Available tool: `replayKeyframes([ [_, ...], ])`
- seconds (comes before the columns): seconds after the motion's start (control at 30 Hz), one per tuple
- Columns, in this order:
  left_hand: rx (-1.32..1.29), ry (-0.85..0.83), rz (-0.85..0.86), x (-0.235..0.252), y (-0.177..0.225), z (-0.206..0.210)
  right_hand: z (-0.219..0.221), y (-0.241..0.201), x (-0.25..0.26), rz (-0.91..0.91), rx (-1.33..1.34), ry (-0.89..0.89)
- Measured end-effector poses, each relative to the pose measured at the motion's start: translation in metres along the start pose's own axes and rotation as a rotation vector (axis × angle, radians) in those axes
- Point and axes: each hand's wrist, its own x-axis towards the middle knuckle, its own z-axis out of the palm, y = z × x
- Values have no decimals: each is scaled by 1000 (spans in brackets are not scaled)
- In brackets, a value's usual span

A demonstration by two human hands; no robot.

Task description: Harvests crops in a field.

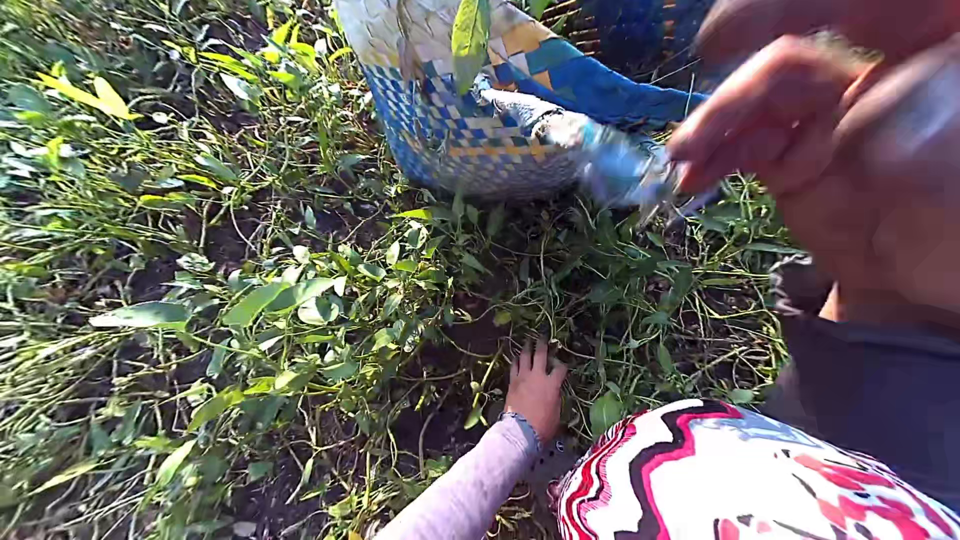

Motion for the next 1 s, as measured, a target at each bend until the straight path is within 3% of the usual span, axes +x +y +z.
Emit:
replayKeyframes([
  [0.07, 14, 3, 50, -7, -3, -1, 47, 30, -15, 109, 164, -483],
  [0.13, 13, -28, 91, -16, -4, -2, 90, 78, -36, 306, -15, -682],
  [0.23, -4, -47, 98, -20, -1, -2, 145, 154, -63, 600, -245, -650],
  [0.4, 73, -76, 12, -7, 23, -9, 190, 252, -97, 833, -520, -692],
  [0.57, 111, 24, -18, 3, 25, 5, 203, 258, -88, 931, -711, -989],
  [0.7, 146, 69, 64, -2, 13, 11, 210, 239, -85, 956, -772, -995],
  [0.77, 100, -13, 74, -6, 12, 1, 204, 252, -95, 930, -744, -943],
  [0.87, 88, -43, 68, -8, 12, 1, 191, 271, -107, 920, -662, -751],
  [1.0, 19, 94, 153, -15, 12, 15, 161, 263, -75, 907, -515, -497],
])
